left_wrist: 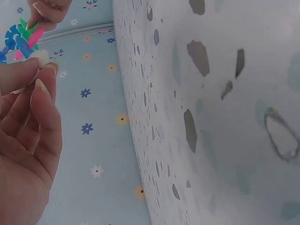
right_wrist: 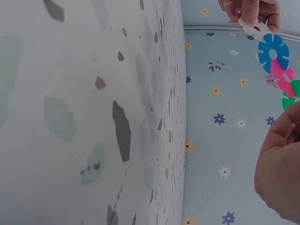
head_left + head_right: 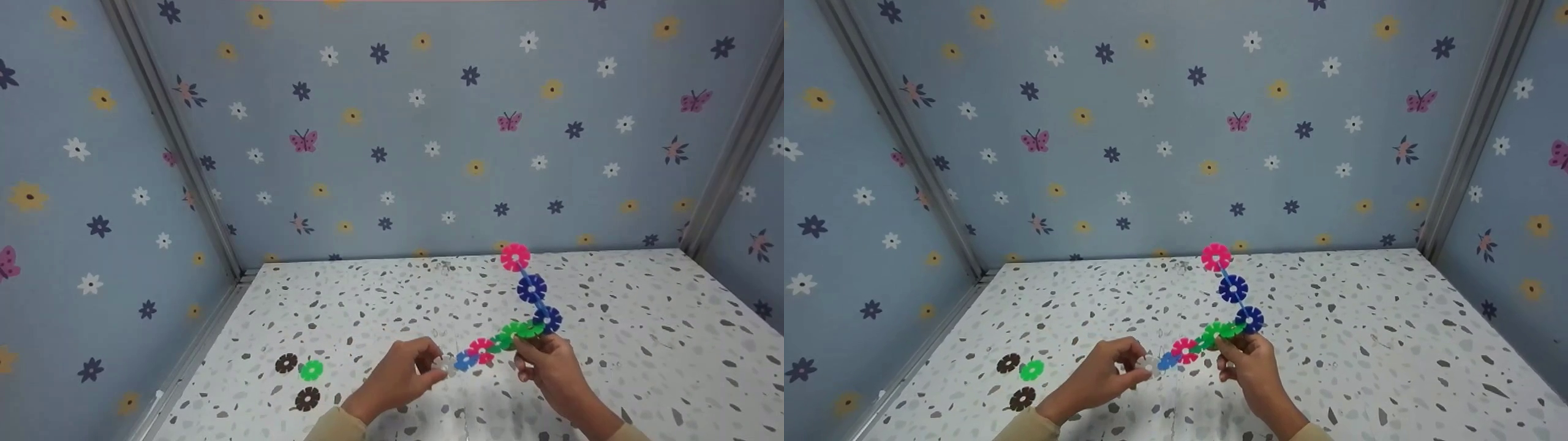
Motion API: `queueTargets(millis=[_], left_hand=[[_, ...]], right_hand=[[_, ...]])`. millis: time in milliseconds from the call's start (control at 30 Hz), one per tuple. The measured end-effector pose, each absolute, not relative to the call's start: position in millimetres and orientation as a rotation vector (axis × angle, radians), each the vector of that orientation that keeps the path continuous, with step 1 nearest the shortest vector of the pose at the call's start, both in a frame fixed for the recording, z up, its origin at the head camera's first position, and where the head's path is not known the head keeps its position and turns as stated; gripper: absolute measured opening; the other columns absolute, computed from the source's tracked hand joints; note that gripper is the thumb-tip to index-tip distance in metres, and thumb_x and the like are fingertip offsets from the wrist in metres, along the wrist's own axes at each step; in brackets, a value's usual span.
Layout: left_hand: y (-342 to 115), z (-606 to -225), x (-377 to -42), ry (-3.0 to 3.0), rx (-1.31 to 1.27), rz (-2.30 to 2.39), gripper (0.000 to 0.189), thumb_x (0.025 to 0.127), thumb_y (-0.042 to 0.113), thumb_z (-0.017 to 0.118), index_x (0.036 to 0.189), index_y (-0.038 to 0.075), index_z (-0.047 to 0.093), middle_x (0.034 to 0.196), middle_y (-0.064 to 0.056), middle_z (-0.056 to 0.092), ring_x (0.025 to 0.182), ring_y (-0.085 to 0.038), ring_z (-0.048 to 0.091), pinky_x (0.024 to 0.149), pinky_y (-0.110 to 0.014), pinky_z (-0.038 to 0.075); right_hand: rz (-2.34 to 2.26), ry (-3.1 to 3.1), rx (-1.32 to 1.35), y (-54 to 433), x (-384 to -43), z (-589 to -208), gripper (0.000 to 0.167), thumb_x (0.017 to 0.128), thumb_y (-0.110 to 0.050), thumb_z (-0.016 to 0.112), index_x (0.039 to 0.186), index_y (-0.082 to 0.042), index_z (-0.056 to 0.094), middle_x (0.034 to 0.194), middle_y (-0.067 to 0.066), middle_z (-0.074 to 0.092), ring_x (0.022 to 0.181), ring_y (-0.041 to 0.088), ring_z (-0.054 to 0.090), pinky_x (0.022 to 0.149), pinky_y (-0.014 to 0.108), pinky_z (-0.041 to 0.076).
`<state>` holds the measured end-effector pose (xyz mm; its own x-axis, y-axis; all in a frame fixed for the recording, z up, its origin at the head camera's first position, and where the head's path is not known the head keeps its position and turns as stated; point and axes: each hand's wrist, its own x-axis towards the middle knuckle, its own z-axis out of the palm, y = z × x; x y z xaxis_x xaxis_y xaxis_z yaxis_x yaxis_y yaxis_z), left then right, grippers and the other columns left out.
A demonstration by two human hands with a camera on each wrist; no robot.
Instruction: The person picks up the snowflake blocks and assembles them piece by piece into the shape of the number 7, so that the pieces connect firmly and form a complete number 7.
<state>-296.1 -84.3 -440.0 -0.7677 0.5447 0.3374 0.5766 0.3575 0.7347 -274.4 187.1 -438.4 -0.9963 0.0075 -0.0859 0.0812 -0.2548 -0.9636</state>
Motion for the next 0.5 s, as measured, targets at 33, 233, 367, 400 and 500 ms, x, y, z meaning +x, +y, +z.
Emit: queueTargets(millis=[33,233,367,400,500], left_hand=[[-83.4,-440.2,-295.6,-2.548,-1.059,-1.442,0.012,0.087,0.009,0.076,0.092,0.010,0.066,0.076,0.010,0.064,0.064,-0.001,0.058,0.061,-0.020,0.051],[-79.8,-440.7,-293.3,-2.505,-1.030,-1.623,0.013,0.086,0.004,0.075,0.089,0.008,0.063,0.073,0.008,0.062,0.061,-0.004,0.059,0.056,-0.020,0.050],[-78.3,-440.6,-292.0,-2.502,-0.995,-1.688,0.015,0.085,0.005,0.075,0.087,0.009,0.061,0.071,0.006,0.060,0.060,-0.004,0.057,0.054,-0.018,0.047],[-77.9,-440.7,-291.7,-2.501,-0.985,-1.709,0.015,0.085,0.005,0.075,0.086,0.008,0.061,0.071,0.006,0.060,0.060,-0.005,0.057,0.054,-0.018,0.046],[-76.3,-442.1,-290.7,-2.503,-0.965,-1.767,0.016,0.084,0.004,0.075,0.086,0.008,0.060,0.070,0.004,0.060,0.059,-0.006,0.057,0.051,-0.017,0.045]], right_hand=[[-2.447,1.887,0.115,186.8,-274.2,-438.4,0.016,0.097,-0.007,0.063,0.110,-0.002,0.057,0.092,0.010,0.064,0.066,0.016,0.054,0.056,0.027,0.050],[-2.479,1.855,0.079,185.3,-273.0,-438.0,0.012,0.097,-0.006,0.063,0.107,-0.003,0.057,0.091,0.011,0.065,0.066,0.016,0.054,0.056,0.026,0.050],[-2.511,1.839,0.011,182.8,-273.7,-437.0,0.008,0.097,-0.004,0.062,0.104,-0.003,0.059,0.087,0.011,0.064,0.064,0.015,0.054,0.054,0.025,0.050],[-2.520,1.835,0.000,181.9,-273.7,-436.5,0.008,0.097,-0.004,0.062,0.104,-0.003,0.060,0.086,0.010,0.064,0.064,0.015,0.054,0.053,0.025,0.050],[-2.517,1.858,-0.020,179.5,-273.8,-434.9,0.006,0.096,-0.001,0.061,0.102,-0.003,0.060,0.083,0.010,0.065,0.062,0.014,0.053,0.051,0.024,0.049]])
